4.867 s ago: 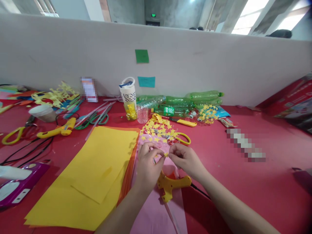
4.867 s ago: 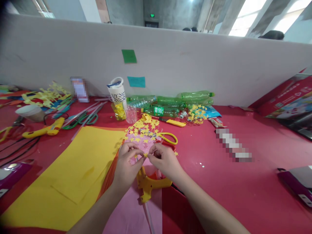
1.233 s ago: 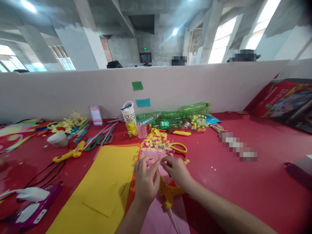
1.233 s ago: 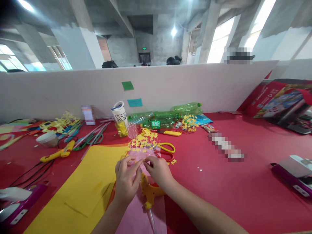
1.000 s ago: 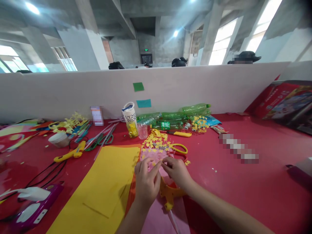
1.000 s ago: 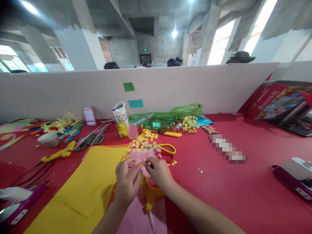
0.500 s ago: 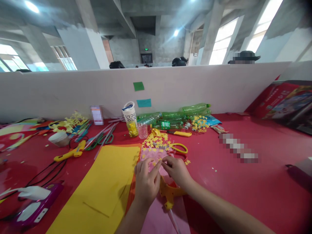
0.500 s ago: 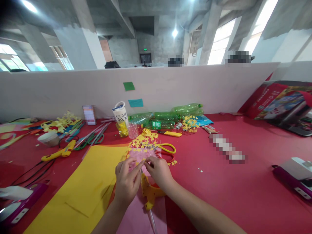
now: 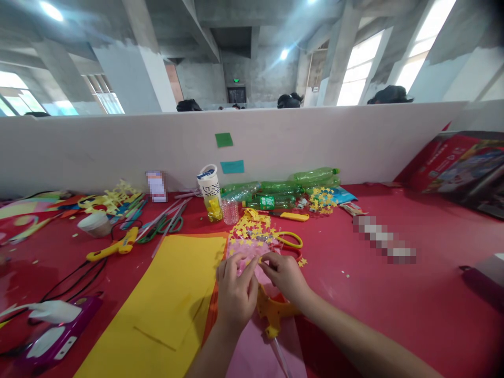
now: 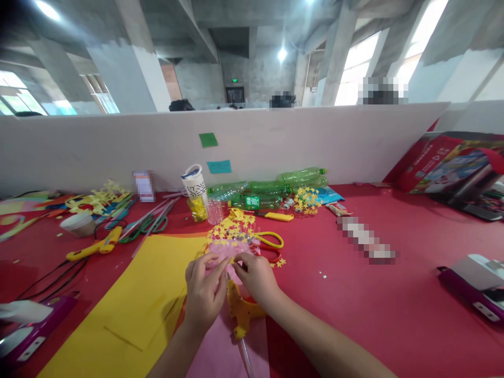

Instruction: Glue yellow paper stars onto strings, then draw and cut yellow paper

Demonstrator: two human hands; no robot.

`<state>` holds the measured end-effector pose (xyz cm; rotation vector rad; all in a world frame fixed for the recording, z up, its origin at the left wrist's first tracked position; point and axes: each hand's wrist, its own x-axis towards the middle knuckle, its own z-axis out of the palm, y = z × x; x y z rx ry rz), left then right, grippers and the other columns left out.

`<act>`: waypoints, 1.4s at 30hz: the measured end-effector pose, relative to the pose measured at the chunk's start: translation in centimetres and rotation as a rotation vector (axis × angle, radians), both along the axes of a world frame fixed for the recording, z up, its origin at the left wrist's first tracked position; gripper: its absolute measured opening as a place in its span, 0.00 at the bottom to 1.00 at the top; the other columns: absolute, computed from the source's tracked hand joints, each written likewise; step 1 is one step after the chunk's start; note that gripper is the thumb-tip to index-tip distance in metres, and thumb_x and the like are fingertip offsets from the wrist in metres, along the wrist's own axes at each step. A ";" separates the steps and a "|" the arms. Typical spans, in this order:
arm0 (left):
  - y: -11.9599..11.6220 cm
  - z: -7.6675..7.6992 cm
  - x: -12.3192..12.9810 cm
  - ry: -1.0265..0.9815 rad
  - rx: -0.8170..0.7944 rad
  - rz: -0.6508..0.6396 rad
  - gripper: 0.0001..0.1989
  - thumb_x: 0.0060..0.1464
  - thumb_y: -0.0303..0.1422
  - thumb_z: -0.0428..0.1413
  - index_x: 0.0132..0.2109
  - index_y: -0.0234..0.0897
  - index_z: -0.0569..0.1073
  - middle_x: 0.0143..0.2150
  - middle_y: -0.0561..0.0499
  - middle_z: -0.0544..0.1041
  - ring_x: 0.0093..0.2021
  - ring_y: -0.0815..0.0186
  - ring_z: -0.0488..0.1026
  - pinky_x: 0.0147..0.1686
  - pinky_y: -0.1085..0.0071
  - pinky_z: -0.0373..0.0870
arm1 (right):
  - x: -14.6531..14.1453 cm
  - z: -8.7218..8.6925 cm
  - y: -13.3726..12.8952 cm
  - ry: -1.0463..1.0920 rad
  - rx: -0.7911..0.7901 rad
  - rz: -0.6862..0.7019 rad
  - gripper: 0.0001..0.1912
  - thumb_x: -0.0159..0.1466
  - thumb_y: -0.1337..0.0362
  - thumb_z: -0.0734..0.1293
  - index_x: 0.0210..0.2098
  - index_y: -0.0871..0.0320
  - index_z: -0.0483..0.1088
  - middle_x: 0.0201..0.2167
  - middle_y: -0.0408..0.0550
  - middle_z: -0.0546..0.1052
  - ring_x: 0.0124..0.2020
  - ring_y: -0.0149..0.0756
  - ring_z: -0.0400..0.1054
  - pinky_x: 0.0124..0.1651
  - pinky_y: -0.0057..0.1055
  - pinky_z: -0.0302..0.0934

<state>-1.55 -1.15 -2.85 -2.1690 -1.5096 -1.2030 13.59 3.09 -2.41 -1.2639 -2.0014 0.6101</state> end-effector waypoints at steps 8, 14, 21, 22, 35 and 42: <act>0.1 0.2 -0.2 -0.056 0.037 0.025 0.17 0.53 0.23 0.53 0.49 0.38 0.74 0.45 0.43 0.68 0.44 0.58 0.66 0.47 0.58 0.63 | 0.5 0.0 -0.6 -0.158 0.056 -0.013 0.10 0.62 0.68 0.63 0.39 0.59 0.75 0.23 0.49 0.79 0.21 0.35 0.70 0.24 0.25 0.52; 0.2 0.9 -0.7 -0.102 0.022 0.029 0.16 0.53 0.23 0.54 0.49 0.37 0.73 0.45 0.43 0.68 0.46 0.57 0.66 0.48 0.59 0.63 | 2.4 0.4 -2.0 -0.228 0.123 0.009 0.14 0.64 0.64 0.58 0.41 0.58 0.75 0.23 0.50 0.79 0.23 0.38 0.72 0.27 0.27 0.54; -0.2 1.5 -1.1 -0.298 -0.055 0.007 0.13 0.55 0.26 0.54 0.49 0.37 0.71 0.46 0.44 0.66 0.48 0.59 0.65 0.49 0.60 0.64 | 8.2 1.2 0.2 -0.344 0.082 -0.170 0.18 0.68 0.58 0.55 0.35 0.58 0.73 0.24 0.46 0.78 0.23 0.33 0.70 0.26 0.25 0.55; -0.3 1.7 -1.1 -0.323 -0.054 -0.003 0.11 0.55 0.26 0.54 0.47 0.37 0.72 0.45 0.45 0.66 0.47 0.59 0.66 0.48 0.61 0.64 | 8.9 1.0 0.8 -0.370 0.078 -0.178 0.18 0.68 0.58 0.55 0.34 0.59 0.73 0.23 0.46 0.77 0.22 0.33 0.70 0.25 0.25 0.53; 0.3 0.3 -0.1 -0.158 0.169 -0.058 0.08 0.50 0.22 0.58 0.28 0.36 0.67 0.34 0.49 0.66 0.35 0.64 0.64 0.36 0.64 0.62 | 9.9 -2.7 1.7 -0.704 0.292 0.134 0.13 0.67 0.68 0.58 0.31 0.60 0.73 0.32 0.51 0.74 0.34 0.37 0.66 0.37 0.31 0.55; 0.2 -0.5 -0.6 -0.203 0.171 -0.056 0.05 0.52 0.23 0.56 0.31 0.37 0.69 0.34 0.49 0.67 0.35 0.63 0.66 0.36 0.65 0.64 | 9.6 -3.3 1.7 -0.711 0.380 0.193 0.10 0.64 0.74 0.61 0.29 0.61 0.72 0.31 0.51 0.73 0.33 0.37 0.65 0.35 0.32 0.54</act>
